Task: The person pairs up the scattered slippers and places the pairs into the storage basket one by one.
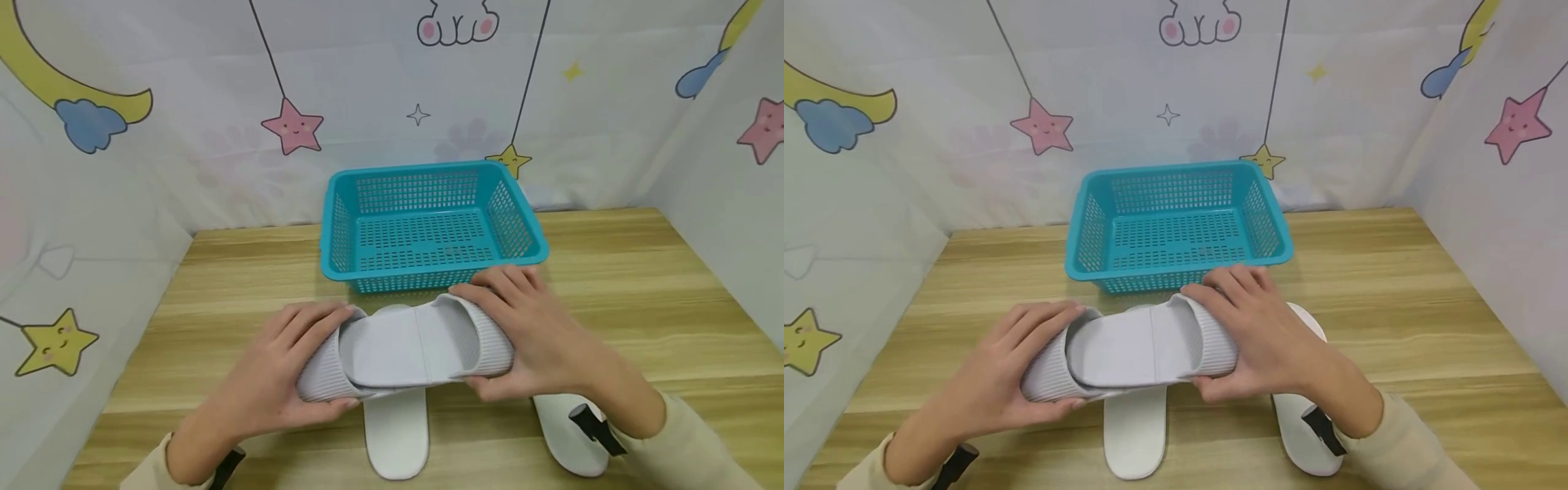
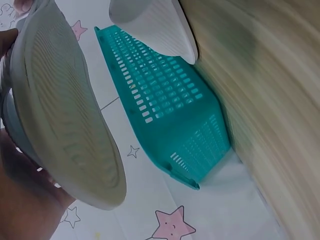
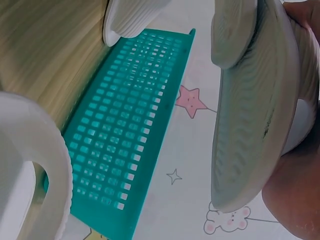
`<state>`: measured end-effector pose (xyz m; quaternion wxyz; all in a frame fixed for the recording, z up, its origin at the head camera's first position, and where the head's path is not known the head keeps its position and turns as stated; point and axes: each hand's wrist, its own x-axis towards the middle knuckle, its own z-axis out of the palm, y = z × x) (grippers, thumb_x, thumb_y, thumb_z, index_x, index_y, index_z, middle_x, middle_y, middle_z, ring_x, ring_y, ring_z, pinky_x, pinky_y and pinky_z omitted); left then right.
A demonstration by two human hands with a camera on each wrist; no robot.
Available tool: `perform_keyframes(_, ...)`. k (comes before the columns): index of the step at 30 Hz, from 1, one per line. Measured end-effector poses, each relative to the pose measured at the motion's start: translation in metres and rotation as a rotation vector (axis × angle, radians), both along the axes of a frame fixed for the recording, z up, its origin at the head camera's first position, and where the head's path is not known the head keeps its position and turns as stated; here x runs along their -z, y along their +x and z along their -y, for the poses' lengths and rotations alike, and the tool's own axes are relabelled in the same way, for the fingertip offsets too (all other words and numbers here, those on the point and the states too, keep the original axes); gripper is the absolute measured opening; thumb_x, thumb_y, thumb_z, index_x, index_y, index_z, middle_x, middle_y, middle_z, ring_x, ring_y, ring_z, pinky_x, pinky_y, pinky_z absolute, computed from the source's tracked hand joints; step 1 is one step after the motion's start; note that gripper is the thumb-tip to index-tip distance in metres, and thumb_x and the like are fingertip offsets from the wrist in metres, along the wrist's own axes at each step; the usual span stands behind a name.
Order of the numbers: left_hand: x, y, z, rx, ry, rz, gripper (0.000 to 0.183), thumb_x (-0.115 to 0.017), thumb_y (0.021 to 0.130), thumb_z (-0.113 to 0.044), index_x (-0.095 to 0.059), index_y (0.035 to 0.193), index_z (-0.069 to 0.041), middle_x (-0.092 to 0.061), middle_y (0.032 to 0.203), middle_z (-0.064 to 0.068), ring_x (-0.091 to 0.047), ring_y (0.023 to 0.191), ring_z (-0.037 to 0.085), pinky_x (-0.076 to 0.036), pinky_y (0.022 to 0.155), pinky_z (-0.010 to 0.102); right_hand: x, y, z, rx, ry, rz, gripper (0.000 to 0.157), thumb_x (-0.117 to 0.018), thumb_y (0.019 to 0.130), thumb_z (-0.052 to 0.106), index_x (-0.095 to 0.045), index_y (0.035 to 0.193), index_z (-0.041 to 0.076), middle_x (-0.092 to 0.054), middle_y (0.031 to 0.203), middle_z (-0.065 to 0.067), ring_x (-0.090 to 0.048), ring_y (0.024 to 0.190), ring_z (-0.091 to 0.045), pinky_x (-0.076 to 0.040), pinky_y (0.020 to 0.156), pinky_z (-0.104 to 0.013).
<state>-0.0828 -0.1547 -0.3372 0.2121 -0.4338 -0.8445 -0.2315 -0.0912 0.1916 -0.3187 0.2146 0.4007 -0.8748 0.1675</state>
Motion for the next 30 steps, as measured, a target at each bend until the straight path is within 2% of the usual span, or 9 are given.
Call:
perform_keyframes(6,0.003,0.003,-0.004,-0.005,-0.023,0.008,0.078,-0.074,0.073,-0.062,-0.056,0.137,-0.021,-0.048,0.143,0.003,-0.048,0.120,0.022,-0.039,0.095,0.041,0.001,0.001,0.005,-0.013,-0.003,0.005,0.093,-0.078,0.051,0.056,-0.056,0.132,0.015,-0.053,0.121,0.002,-0.043,0.110,-0.016,-0.027,0.087,-0.038)
perform_keyframes(15,0.004,0.001,-0.008,-0.005,-0.014,0.012,0.068,-0.076,0.070,-0.061,-0.061,0.124,-0.023,-0.049,0.142,0.002,-0.047,0.121,0.021,-0.040,0.094,0.042,0.003,0.001,0.009,-0.009,0.012,0.015,0.096,-0.078,0.051,0.060,-0.055,0.132,0.014,-0.052,0.119,0.003,-0.042,0.107,-0.014,-0.026,0.085,-0.037)
perform_keyframes(26,0.005,0.001,-0.025,0.036,-0.009,0.023,0.064,-0.075,0.069,-0.065,-0.059,0.116,-0.024,-0.052,0.137,0.002,-0.049,0.118,0.020,-0.043,0.095,0.042,0.003,0.007,0.014,-0.015,0.035,0.156,0.102,-0.076,0.060,0.066,-0.040,0.146,0.025,-0.045,0.128,0.006,-0.037,0.112,-0.012,-0.031,0.090,-0.036)
perform_keyframes(30,0.007,0.001,-0.029,0.059,0.017,0.002,0.065,-0.075,0.069,-0.064,-0.060,0.116,-0.022,-0.053,0.135,0.004,-0.050,0.116,0.021,-0.043,0.094,0.042,0.006,0.009,0.015,-0.033,0.033,0.197,0.103,-0.075,0.064,0.066,-0.033,0.151,0.029,-0.043,0.129,0.006,-0.035,0.114,-0.011,-0.036,0.090,-0.036)
